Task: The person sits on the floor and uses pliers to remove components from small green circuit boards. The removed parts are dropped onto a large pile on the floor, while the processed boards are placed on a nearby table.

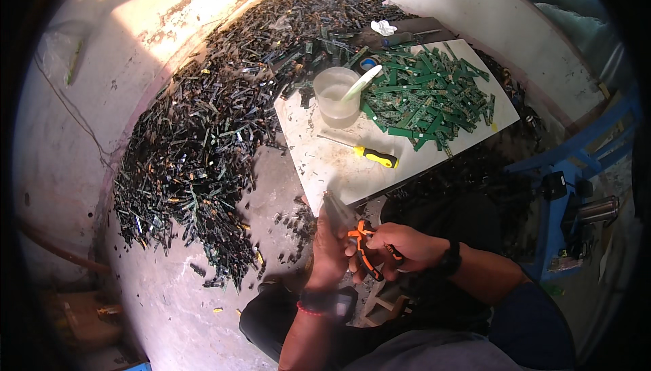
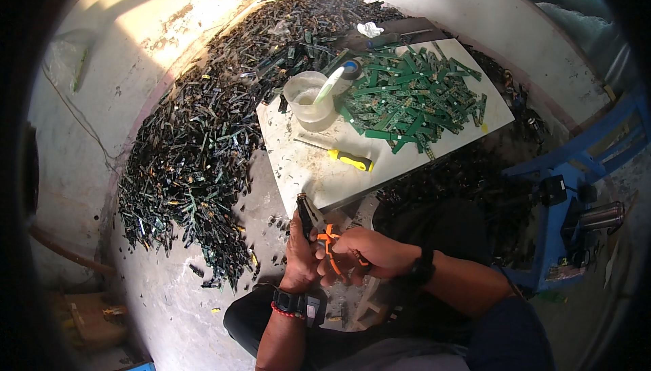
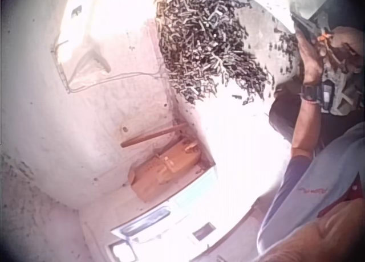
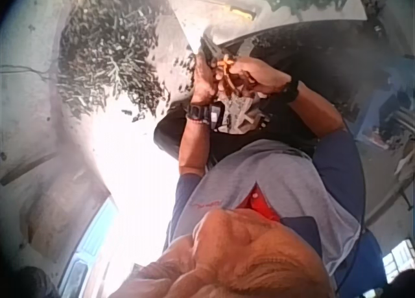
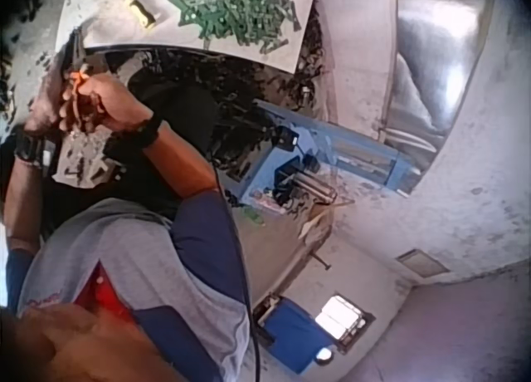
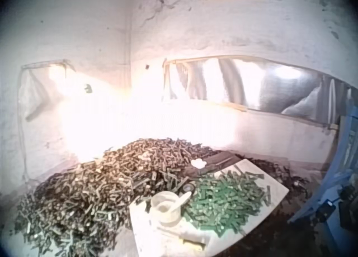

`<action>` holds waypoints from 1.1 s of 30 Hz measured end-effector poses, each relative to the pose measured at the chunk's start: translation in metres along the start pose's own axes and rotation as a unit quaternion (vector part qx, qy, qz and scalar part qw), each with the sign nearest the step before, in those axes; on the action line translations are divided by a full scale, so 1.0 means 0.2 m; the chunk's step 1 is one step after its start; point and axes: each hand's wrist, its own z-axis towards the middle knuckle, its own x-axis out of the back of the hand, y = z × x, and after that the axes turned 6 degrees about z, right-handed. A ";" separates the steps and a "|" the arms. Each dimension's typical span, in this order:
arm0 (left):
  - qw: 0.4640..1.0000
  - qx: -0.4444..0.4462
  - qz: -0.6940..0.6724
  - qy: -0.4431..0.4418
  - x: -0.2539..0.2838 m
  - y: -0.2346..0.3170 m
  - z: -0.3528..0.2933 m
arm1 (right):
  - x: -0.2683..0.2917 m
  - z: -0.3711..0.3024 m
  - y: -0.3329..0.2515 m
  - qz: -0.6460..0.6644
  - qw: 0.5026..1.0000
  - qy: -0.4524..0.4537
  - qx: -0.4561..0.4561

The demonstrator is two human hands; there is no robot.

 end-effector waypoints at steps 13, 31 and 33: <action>0.999 -0.014 0.041 0.022 -0.02 0.00 -0.02 | 0.00 0.03 0.02 0.017 1.000 -0.001 -0.026; 0.993 -0.064 0.102 0.002 0.00 -0.02 -0.01 | 0.04 0.05 0.02 -0.022 1.000 0.019 0.006; 0.990 -0.084 0.112 0.007 -0.01 -0.03 -0.01 | 0.02 0.05 0.02 -0.022 0.999 0.023 0.001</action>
